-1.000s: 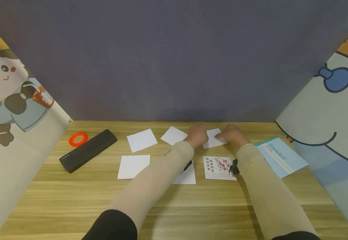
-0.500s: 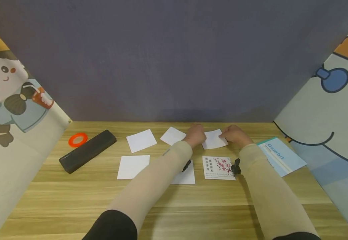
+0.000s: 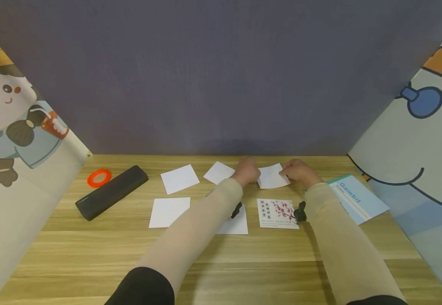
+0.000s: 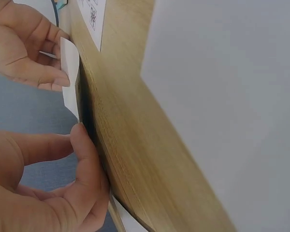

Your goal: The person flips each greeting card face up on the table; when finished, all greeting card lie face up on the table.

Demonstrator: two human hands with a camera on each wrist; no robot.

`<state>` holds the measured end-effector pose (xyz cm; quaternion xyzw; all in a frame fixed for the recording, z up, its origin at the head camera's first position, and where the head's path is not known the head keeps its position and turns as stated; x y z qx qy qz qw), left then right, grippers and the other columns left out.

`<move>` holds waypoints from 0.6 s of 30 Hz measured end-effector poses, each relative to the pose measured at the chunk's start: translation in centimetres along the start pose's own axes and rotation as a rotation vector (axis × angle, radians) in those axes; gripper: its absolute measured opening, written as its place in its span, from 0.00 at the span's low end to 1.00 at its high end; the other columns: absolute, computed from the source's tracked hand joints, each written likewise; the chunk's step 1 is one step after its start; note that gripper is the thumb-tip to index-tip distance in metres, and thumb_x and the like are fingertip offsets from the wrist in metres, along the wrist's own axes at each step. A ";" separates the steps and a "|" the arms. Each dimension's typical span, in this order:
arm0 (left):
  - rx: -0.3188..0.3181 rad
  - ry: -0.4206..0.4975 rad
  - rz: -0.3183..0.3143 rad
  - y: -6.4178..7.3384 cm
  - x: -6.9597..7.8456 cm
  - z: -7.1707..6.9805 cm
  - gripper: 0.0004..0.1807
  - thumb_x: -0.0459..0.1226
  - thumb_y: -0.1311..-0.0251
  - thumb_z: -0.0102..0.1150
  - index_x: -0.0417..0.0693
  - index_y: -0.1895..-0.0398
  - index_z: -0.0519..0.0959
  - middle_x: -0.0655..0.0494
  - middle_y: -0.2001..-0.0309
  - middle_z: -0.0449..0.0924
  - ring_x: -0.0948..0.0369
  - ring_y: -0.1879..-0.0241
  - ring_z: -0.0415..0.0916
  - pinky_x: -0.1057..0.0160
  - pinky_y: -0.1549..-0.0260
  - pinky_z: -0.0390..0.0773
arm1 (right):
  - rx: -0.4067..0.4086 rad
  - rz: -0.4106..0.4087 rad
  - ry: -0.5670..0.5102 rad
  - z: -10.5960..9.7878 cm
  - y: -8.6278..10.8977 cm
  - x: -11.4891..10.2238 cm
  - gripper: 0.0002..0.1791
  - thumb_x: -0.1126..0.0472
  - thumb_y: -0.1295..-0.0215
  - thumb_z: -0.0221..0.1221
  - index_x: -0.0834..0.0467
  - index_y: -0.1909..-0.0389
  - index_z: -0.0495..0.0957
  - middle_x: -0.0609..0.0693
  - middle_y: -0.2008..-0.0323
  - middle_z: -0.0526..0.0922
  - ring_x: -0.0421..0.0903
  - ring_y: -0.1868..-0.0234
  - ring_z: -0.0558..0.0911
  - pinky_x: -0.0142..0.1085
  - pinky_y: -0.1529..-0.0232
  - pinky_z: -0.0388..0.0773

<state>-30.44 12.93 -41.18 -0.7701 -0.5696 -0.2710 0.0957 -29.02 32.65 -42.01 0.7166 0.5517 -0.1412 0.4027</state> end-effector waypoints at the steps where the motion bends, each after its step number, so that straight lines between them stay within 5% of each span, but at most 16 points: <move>1: -0.001 0.008 -0.007 0.0 0.0 0.0 0.12 0.31 0.29 0.51 0.37 0.56 0.86 0.43 0.29 0.79 0.47 0.29 0.73 0.57 0.28 0.76 | 0.010 0.004 -0.005 0.0 0.0 0.0 0.23 0.60 0.21 0.57 0.71 0.34 0.71 0.58 0.48 0.78 0.46 0.55 0.78 0.34 0.56 0.79; 6: 0.017 0.039 -0.030 0.1 0.0 0.0 0.10 0.30 0.30 0.52 0.40 0.67 0.83 0.44 0.35 0.83 0.49 0.39 0.79 0.59 0.42 0.82 | 0.007 0.006 -0.009 -0.2 0.1 0.0 0.21 0.61 0.21 0.57 0.70 0.36 0.73 0.55 0.52 0.78 0.44 0.58 0.78 0.34 0.57 0.79; 11: 0.036 0.067 -0.040 -0.3 -0.1 -0.1 0.09 0.30 0.31 0.54 0.40 0.62 0.85 0.45 0.48 0.87 0.54 0.61 0.77 0.64 0.68 0.77 | -0.002 0.000 -0.010 -0.2 0.2 -0.2 0.22 0.60 0.20 0.56 0.71 0.34 0.72 0.59 0.47 0.78 0.45 0.56 0.79 0.35 0.55 0.80; 18: 0.002 0.155 -0.011 -1.1 -0.9 -0.3 0.10 0.27 0.38 0.51 0.46 0.76 0.72 0.48 0.66 0.78 0.57 0.73 0.68 0.63 0.77 0.71 | -0.007 -0.045 -0.053 -0.4 0.7 -0.4 0.20 0.62 0.19 0.55 0.72 0.37 0.72 0.51 0.59 0.77 0.44 0.62 0.75 0.40 0.54 0.78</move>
Point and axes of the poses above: each hand's wrist, its own y-axis away from the middle knuckle, its own z-axis out of the palm, x = y × z, the point moved 3 cm from there along -y, towards the middle knuckle
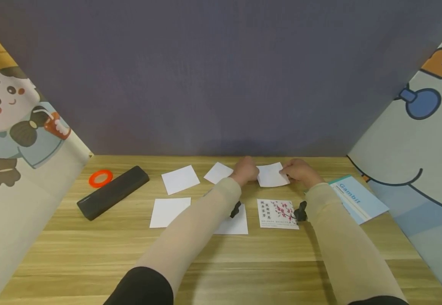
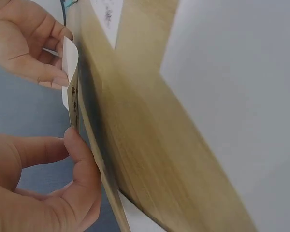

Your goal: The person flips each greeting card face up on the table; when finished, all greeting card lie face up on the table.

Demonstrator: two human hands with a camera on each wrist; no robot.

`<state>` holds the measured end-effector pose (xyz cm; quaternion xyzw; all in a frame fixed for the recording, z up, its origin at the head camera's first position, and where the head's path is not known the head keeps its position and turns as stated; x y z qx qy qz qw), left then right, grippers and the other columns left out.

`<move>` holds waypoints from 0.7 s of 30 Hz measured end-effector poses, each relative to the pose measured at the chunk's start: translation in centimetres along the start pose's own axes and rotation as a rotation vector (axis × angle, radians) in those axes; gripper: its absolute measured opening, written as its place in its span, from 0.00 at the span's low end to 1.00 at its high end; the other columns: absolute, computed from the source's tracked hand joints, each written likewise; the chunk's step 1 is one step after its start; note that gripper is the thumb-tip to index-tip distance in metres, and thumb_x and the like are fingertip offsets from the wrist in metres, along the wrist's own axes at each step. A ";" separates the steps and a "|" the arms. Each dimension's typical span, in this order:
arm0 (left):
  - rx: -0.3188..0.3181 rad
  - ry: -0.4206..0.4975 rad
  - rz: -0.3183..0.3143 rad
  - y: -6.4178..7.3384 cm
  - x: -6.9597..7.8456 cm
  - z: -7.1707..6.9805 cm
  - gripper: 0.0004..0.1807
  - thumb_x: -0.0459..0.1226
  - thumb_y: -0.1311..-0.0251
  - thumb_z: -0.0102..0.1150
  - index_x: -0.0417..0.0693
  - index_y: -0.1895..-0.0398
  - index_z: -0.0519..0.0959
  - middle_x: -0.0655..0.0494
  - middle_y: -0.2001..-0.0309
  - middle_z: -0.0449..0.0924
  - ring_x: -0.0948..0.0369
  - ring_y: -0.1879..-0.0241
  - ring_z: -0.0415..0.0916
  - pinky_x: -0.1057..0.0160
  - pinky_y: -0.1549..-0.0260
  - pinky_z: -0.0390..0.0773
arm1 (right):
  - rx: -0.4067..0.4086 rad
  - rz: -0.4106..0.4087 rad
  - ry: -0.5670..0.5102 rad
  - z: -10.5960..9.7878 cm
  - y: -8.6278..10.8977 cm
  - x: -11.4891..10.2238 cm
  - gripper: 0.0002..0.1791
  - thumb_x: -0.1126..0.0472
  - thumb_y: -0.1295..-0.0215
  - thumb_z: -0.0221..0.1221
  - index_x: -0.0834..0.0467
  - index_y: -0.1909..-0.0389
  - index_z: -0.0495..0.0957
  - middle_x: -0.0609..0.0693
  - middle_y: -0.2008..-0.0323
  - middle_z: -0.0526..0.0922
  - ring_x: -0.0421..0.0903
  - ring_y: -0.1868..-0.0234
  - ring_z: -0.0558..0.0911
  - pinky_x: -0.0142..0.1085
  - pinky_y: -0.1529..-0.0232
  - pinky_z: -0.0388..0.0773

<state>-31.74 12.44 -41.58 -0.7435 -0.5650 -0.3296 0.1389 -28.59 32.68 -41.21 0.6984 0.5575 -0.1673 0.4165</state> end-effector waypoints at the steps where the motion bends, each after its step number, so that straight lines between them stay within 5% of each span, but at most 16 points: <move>1: -0.004 0.023 -0.005 0.0 0.0 -0.1 0.08 0.26 0.38 0.51 0.45 0.74 0.73 0.49 0.65 0.77 0.57 0.74 0.67 0.63 0.77 0.71 | -0.003 -0.009 -0.004 -0.1 0.1 0.0 0.19 0.62 0.19 0.55 0.72 0.38 0.72 0.50 0.62 0.75 0.45 0.63 0.74 0.40 0.54 0.77; 4: -0.016 0.088 -0.034 0.0 -0.1 -0.3 0.08 0.25 0.37 0.50 0.36 0.62 0.79 0.44 0.58 0.81 0.58 0.75 0.65 0.64 0.79 0.69 | -0.008 -0.037 -0.005 -0.3 0.3 0.1 0.18 0.61 0.20 0.56 0.71 0.40 0.72 0.49 0.63 0.75 0.45 0.63 0.74 0.42 0.53 0.78; 7: -0.020 0.138 -0.063 0.8 0.1 -0.9 0.18 0.24 0.35 0.51 0.30 0.43 0.79 0.39 0.44 0.83 0.57 0.72 0.70 0.66 0.79 0.71 | -0.016 -0.046 -0.023 -0.6 0.6 0.1 0.21 0.59 0.19 0.56 0.71 0.38 0.70 0.53 0.57 0.75 0.47 0.58 0.76 0.43 0.49 0.80; 14: 0.011 0.175 -0.043 1.5 0.1 -1.9 0.33 0.25 0.34 0.52 0.36 0.23 0.70 0.43 0.24 0.74 0.56 0.63 0.74 0.66 0.69 0.75 | -0.026 -0.032 -0.058 -0.7 1.4 -1.1 0.27 0.58 0.18 0.55 0.71 0.29 0.65 0.51 0.58 0.73 0.46 0.58 0.74 0.44 0.47 0.78; 18: 0.034 0.159 -0.013 1.6 0.1 -2.3 0.31 0.26 0.33 0.52 0.37 0.24 0.72 0.45 0.33 0.83 0.60 0.67 0.71 0.66 0.64 0.76 | -0.012 -0.050 -0.050 -0.9 1.7 -1.7 0.28 0.58 0.18 0.55 0.72 0.27 0.65 0.48 0.63 0.74 0.44 0.61 0.74 0.43 0.48 0.80; 21: 0.056 0.190 0.003 1.6 0.0 -2.5 0.30 0.27 0.30 0.51 0.38 0.25 0.72 0.46 0.52 0.87 0.62 0.72 0.65 0.66 0.66 0.73 | 0.001 -0.057 -0.069 -0.9 2.0 -2.2 0.29 0.59 0.18 0.55 0.72 0.27 0.65 0.49 0.61 0.75 0.45 0.59 0.75 0.45 0.43 0.81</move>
Point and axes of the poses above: each hand's wrist, its own y-axis away from the middle knuckle, its own z-axis out of the palm, x = y × z, the point moved 3 cm from there along -y, towards the middle knuckle
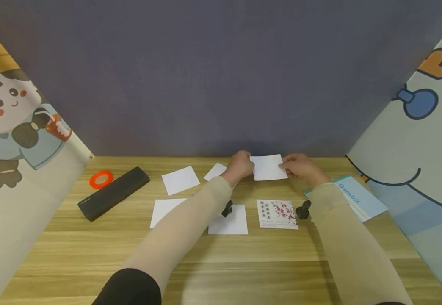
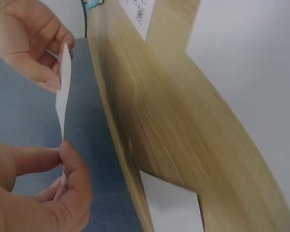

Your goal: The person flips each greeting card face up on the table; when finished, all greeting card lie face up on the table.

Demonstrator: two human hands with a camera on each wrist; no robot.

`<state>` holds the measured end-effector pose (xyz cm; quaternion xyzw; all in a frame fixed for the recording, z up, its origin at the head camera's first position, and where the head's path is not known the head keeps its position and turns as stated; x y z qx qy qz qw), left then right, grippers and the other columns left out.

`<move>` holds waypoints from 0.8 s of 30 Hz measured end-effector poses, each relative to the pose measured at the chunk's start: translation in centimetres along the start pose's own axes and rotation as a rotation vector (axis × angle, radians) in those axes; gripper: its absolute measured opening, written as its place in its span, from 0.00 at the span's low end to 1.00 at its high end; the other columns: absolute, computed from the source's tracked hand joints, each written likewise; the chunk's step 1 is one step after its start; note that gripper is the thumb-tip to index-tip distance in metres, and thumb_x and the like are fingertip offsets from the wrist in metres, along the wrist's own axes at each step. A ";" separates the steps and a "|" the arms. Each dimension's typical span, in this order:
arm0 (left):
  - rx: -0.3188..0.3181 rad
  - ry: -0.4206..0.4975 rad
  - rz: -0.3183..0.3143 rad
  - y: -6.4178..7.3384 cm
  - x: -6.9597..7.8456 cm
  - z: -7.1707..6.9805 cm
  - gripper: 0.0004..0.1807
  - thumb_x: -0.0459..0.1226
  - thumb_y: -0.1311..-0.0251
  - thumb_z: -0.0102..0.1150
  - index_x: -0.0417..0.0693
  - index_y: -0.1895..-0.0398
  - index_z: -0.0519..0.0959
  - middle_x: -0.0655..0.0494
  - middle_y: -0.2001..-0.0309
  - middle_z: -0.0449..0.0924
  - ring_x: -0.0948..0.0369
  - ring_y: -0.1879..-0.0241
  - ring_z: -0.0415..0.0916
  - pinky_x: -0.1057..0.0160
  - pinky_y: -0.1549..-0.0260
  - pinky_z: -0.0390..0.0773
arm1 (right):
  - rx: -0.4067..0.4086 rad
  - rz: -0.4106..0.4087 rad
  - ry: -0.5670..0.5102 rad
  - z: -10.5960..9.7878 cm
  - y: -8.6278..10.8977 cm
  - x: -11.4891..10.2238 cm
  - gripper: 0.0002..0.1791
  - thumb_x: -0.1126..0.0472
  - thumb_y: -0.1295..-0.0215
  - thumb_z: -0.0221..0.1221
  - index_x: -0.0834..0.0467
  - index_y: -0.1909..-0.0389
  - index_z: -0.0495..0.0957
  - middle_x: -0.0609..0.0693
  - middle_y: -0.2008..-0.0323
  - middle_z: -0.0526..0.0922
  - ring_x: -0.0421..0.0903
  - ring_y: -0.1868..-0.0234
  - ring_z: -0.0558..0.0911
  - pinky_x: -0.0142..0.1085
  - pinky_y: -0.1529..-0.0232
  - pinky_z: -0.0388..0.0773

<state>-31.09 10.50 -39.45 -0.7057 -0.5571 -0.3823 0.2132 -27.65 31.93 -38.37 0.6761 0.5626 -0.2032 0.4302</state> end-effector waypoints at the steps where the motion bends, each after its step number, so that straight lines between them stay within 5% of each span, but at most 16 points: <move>1: 0.004 0.020 0.004 0.0 -0.1 -0.1 0.29 0.28 0.29 0.50 0.38 0.24 0.72 0.46 0.58 0.85 0.62 0.74 0.63 0.66 0.67 0.72 | 0.004 -0.002 -0.010 0.0 0.1 -0.2 0.28 0.59 0.18 0.55 0.71 0.27 0.65 0.50 0.60 0.75 0.45 0.58 0.75 0.47 0.41 0.81; 4: 0.031 0.056 0.029 0.2 -0.2 -0.3 0.28 0.28 0.27 0.50 0.40 0.24 0.72 0.50 0.57 0.81 0.65 0.71 0.64 0.68 0.66 0.72 | 0.008 -0.012 -0.024 0.1 0.4 -0.6 0.26 0.58 0.18 0.55 0.70 0.29 0.66 0.52 0.56 0.74 0.45 0.57 0.76 0.49 0.37 0.81; 10: 0.075 0.081 0.100 1.0 -0.2 -1.0 0.26 0.30 0.24 0.49 0.41 0.24 0.72 0.46 0.37 0.82 0.60 0.60 0.77 0.65 0.61 0.78 | 0.031 -0.039 -0.035 0.0 0.8 -1.1 0.28 0.56 0.17 0.54 0.68 0.26 0.65 0.55 0.49 0.73 0.47 0.53 0.76 0.52 0.32 0.79; 17: 0.142 0.084 0.160 1.6 0.3 -1.5 0.24 0.32 0.22 0.53 0.43 0.26 0.74 0.46 0.36 0.83 0.54 0.44 0.83 0.61 0.50 0.85 | 0.053 -0.063 -0.072 -0.2 1.4 -1.3 0.32 0.55 0.16 0.53 0.68 0.22 0.60 0.62 0.32 0.68 0.53 0.42 0.75 0.54 0.26 0.75; 24: 0.202 0.104 0.201 1.9 0.5 -1.6 0.23 0.32 0.23 0.55 0.44 0.27 0.76 0.48 0.39 0.85 0.55 0.44 0.83 0.59 0.46 0.85 | 0.086 -0.094 -0.124 0.0 1.6 -1.7 0.28 0.58 0.16 0.52 0.69 0.26 0.61 0.57 0.42 0.69 0.51 0.45 0.74 0.54 0.27 0.77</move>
Point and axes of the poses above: each hand's wrist, its own y-axis away from the middle knuckle, its own z-axis out of the palm, x = y × z, the point moved 3 cm from there along -y, towards the middle knuckle
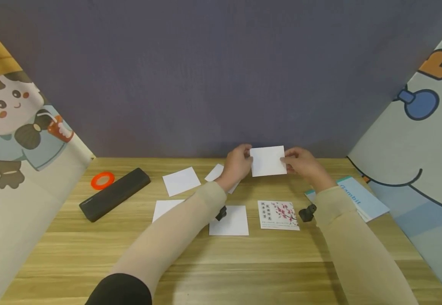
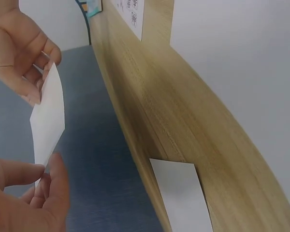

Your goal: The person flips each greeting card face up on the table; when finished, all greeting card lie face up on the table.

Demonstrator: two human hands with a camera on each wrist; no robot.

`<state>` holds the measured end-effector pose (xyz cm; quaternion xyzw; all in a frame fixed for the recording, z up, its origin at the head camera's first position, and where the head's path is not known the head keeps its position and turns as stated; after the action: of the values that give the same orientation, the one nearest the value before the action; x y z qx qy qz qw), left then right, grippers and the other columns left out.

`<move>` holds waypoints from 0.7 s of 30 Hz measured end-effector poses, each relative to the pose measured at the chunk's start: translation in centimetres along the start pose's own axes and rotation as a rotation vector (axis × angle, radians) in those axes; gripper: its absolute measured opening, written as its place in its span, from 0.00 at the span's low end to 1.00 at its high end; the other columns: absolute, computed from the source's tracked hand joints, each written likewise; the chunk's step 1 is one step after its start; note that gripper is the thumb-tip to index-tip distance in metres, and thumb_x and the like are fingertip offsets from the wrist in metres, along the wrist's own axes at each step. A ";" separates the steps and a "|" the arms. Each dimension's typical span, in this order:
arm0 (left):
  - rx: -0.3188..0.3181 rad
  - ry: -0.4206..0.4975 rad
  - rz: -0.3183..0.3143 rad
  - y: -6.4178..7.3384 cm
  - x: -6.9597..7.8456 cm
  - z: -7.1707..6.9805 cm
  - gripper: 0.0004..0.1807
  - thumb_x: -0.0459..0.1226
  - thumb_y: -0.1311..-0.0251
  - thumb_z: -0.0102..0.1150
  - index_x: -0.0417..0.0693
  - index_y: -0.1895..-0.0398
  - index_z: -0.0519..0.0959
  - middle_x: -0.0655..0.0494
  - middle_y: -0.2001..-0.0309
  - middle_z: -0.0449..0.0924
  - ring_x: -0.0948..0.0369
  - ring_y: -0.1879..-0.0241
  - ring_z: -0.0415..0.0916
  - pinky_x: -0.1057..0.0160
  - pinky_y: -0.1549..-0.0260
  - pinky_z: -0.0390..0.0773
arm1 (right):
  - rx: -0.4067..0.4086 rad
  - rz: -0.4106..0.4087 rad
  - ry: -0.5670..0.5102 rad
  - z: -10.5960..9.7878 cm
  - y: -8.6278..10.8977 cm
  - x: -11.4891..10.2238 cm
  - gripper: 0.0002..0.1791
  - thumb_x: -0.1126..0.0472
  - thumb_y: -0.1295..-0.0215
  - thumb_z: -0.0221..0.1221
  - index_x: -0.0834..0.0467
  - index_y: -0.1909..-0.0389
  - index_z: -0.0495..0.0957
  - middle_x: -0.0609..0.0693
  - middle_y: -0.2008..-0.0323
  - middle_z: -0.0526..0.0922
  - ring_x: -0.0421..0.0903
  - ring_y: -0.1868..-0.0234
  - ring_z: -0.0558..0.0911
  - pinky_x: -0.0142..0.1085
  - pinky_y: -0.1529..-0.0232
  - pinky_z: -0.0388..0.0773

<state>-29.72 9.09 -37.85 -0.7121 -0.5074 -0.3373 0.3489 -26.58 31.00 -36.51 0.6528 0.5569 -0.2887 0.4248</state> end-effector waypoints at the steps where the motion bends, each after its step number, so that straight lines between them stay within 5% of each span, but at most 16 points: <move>1: 0.008 0.005 0.008 0.0 0.0 0.0 0.23 0.32 0.23 0.55 0.44 0.27 0.76 0.48 0.40 0.85 0.56 0.45 0.83 0.60 0.46 0.85 | 0.005 -0.004 -0.007 0.0 0.0 0.0 0.28 0.58 0.16 0.53 0.69 0.26 0.61 0.56 0.42 0.69 0.51 0.45 0.74 0.54 0.27 0.78; 8: 0.034 -0.002 0.098 0.5 0.3 0.0 0.22 0.33 0.22 0.57 0.45 0.28 0.75 0.50 0.41 0.84 0.61 0.56 0.82 0.66 0.58 0.83 | 0.053 -0.008 -0.051 -0.1 -0.2 0.0 0.25 0.59 0.16 0.52 0.68 0.28 0.62 0.55 0.44 0.71 0.49 0.47 0.77 0.45 0.32 0.82; 21: 0.087 -0.173 0.304 1.2 1.2 0.1 0.18 0.32 0.22 0.56 0.45 0.32 0.77 0.51 0.46 0.85 0.59 0.51 0.84 0.67 0.56 0.86 | 0.076 -0.025 -0.084 -0.4 -0.8 0.8 0.21 0.55 0.15 0.52 0.63 0.33 0.65 0.50 0.46 0.72 0.45 0.45 0.78 0.36 0.36 0.83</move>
<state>-28.20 9.46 -37.10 -0.7912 -0.4362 -0.1958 0.3813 -27.25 31.70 -37.21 0.6485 0.5354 -0.3422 0.4191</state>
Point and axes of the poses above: each hand's wrist, its own y-axis away from the middle knuckle, its own z-axis out of the palm, x = y × z, the point moved 3 cm from there along -y, towards the middle knuckle
